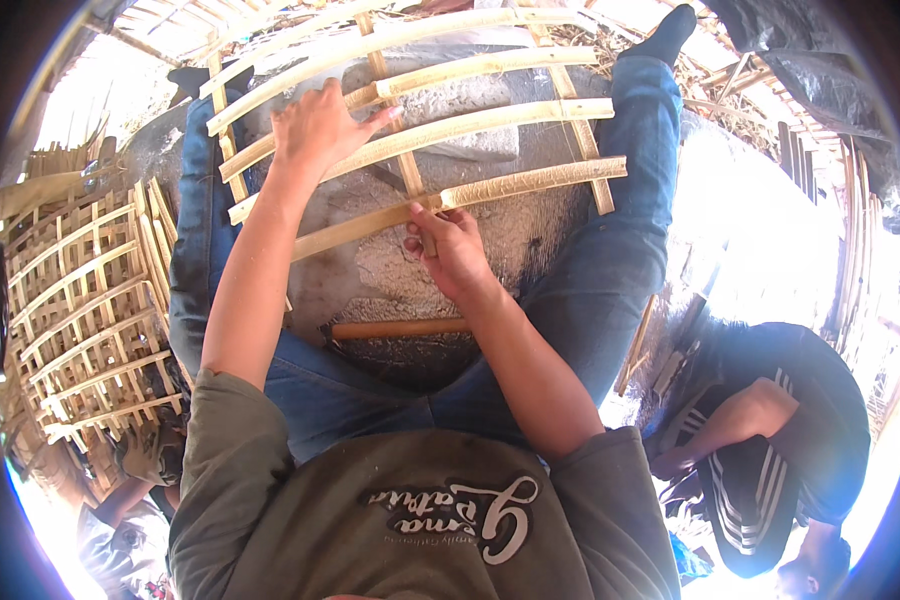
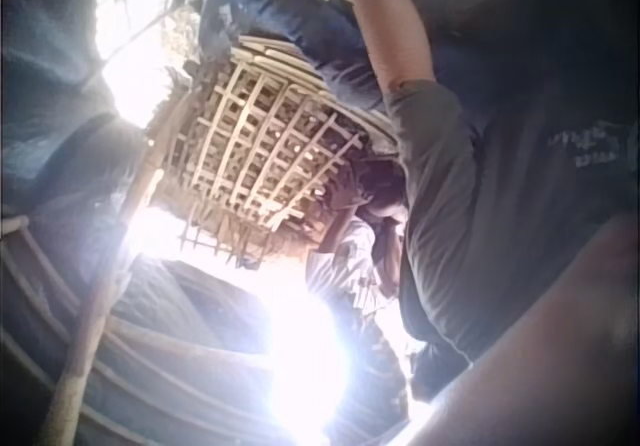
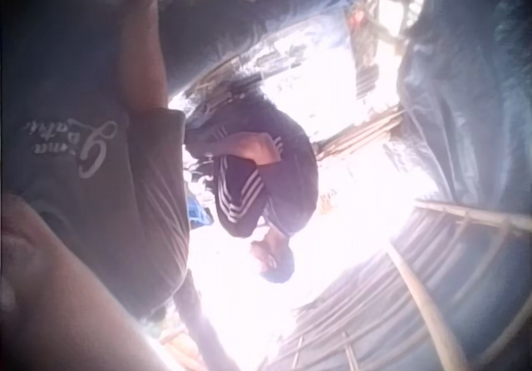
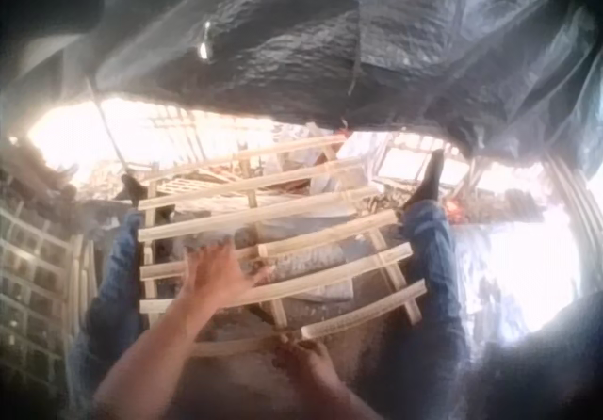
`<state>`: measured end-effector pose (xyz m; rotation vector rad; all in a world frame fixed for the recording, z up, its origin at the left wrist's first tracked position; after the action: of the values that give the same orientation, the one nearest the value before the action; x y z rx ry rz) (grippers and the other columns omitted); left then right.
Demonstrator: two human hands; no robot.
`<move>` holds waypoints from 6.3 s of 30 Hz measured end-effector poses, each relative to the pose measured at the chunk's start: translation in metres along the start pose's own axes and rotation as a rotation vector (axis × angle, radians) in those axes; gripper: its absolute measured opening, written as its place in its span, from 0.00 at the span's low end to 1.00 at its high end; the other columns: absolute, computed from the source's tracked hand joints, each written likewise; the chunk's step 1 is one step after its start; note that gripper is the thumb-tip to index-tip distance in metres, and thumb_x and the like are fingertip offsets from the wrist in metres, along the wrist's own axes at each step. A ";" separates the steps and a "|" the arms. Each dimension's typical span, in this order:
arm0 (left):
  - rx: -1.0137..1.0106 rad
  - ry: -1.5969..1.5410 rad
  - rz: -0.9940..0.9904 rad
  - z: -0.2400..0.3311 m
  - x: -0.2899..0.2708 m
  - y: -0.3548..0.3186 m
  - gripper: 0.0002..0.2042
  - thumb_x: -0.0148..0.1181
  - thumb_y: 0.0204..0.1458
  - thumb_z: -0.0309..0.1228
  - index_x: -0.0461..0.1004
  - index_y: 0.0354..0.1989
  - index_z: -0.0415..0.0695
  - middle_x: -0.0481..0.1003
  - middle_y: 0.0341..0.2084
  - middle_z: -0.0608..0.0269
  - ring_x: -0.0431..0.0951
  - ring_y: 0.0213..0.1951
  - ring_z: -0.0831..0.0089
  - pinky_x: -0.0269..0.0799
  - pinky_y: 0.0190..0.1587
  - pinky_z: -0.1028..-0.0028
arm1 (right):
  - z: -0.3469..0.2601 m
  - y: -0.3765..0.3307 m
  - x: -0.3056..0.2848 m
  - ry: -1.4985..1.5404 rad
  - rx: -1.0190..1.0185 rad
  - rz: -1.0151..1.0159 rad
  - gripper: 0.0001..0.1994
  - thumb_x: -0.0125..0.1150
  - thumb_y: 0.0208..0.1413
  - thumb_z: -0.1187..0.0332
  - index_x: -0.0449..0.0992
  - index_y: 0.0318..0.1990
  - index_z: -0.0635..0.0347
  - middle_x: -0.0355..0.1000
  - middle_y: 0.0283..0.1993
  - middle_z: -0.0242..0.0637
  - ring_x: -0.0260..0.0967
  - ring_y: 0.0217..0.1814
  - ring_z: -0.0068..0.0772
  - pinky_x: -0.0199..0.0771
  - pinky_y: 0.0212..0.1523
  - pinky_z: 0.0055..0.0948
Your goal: The person sits on the ground and weaves thin bamboo strips into a rectangular frame, using a hammer to tap the strips into place. The person adjusts the strips and continues weaving the basket structure.
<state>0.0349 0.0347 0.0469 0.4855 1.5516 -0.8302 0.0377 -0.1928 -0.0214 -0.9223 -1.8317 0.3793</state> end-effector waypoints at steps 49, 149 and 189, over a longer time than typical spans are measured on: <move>-0.034 -0.470 -0.460 0.003 -0.001 0.053 0.60 0.57 0.38 0.79 0.65 0.65 0.30 0.60 0.66 0.28 0.64 0.67 0.42 0.66 0.63 0.49 | -0.007 -0.001 0.001 -0.039 0.029 0.015 0.08 0.67 0.60 0.69 0.72 0.40 0.56 0.71 0.33 0.28 0.69 0.34 0.21 0.74 0.36 0.28; 0.608 -0.053 0.327 0.031 0.036 -0.048 0.31 0.41 0.62 0.64 0.66 0.69 0.65 0.48 0.75 0.55 0.41 0.76 0.52 0.32 0.70 0.31 | -0.099 0.027 -0.013 -0.736 -0.011 0.075 0.17 0.70 0.58 0.57 0.77 0.45 0.59 0.76 0.36 0.29 0.73 0.35 0.19 0.82 0.38 0.28; 0.550 -0.052 0.197 0.036 0.045 -0.051 0.25 0.27 0.69 0.54 0.59 0.72 0.70 0.37 0.78 0.67 0.31 0.77 0.57 0.24 0.70 0.30 | -0.059 0.012 0.000 -0.620 -0.212 0.406 0.19 0.70 0.58 0.53 0.79 0.37 0.63 0.74 0.30 0.31 0.72 0.30 0.21 0.79 0.31 0.24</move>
<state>0.0151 -0.0319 0.0150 0.9895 1.1916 -1.1047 0.0942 -0.1935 -0.0024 -1.4481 -2.2654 0.8046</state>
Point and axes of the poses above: each hand's wrist, its own y-axis towards the middle knuckle, its own x-axis out of the palm, z = x × y, the point moved 1 cm from there along y, towards the middle knuckle
